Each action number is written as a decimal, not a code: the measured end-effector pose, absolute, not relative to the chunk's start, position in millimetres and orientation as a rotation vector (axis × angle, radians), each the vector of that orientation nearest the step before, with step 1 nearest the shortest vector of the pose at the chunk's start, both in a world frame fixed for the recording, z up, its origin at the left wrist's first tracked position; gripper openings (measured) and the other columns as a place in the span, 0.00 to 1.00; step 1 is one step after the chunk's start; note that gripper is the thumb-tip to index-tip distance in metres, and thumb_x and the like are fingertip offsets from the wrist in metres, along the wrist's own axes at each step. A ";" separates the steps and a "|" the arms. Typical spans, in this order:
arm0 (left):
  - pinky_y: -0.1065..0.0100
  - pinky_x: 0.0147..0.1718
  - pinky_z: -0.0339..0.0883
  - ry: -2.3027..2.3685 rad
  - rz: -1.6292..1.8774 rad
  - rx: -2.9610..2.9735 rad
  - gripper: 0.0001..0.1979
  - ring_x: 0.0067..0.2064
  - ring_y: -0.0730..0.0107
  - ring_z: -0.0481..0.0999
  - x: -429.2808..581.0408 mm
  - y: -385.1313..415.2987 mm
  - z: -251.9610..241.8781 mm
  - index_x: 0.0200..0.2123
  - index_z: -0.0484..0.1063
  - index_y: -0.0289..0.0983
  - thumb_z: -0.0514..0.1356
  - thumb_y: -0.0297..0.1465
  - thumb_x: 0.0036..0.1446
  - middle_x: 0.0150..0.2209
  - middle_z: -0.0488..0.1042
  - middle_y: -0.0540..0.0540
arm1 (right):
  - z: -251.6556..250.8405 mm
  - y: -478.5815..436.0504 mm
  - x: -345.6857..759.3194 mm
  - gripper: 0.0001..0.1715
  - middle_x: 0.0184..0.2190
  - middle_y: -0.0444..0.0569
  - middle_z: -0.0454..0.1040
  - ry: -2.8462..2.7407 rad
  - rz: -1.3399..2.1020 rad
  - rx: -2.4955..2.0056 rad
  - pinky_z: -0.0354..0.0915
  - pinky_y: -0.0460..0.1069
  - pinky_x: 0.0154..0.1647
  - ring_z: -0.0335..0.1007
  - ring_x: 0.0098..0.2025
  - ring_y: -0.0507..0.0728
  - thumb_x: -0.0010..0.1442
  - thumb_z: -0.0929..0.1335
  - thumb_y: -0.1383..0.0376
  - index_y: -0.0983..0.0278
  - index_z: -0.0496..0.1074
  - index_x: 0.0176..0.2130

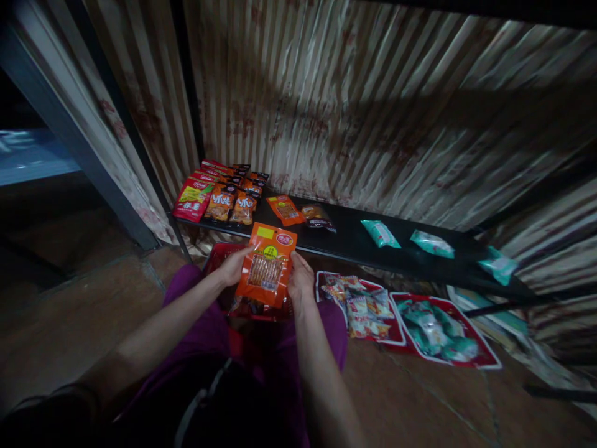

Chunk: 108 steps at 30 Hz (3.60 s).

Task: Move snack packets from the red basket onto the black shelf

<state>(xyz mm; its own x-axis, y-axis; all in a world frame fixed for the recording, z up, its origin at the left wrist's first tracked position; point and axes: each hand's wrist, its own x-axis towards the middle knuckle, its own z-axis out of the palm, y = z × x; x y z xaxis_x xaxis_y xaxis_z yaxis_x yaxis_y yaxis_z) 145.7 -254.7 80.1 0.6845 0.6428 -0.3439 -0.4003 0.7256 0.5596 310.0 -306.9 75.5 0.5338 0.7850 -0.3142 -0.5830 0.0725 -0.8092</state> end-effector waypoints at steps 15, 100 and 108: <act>0.61 0.49 0.64 0.748 1.134 0.597 0.17 0.44 0.59 0.77 163.0 -238.6 70.6 0.30 0.76 0.34 0.72 0.35 0.34 0.34 0.80 0.44 | 70.4 -311.8 308.5 0.15 0.25 0.46 0.80 -0.196 0.991 -1.063 0.73 0.45 0.27 0.76 0.25 0.53 0.40 0.77 0.65 0.65 0.74 0.31; 0.62 0.44 0.68 0.591 0.849 0.738 0.23 0.37 0.64 0.78 149.0 -247.4 57.9 0.43 0.74 0.36 0.63 0.19 0.39 0.36 0.79 0.46 | 66.3 -334.4 306.2 0.18 0.30 0.43 0.80 -0.401 1.253 -1.064 0.74 0.48 0.32 0.76 0.30 0.53 0.38 0.73 0.72 0.62 0.76 0.34; 0.63 0.45 0.67 0.559 0.826 0.741 0.25 0.39 0.62 0.78 150.2 -254.1 61.7 0.45 0.74 0.36 0.64 0.20 0.38 0.38 0.79 0.45 | 59.7 -339.1 305.8 0.18 0.28 0.40 0.79 -0.362 1.216 -1.068 0.73 0.47 0.31 0.76 0.29 0.52 0.39 0.72 0.72 0.60 0.75 0.34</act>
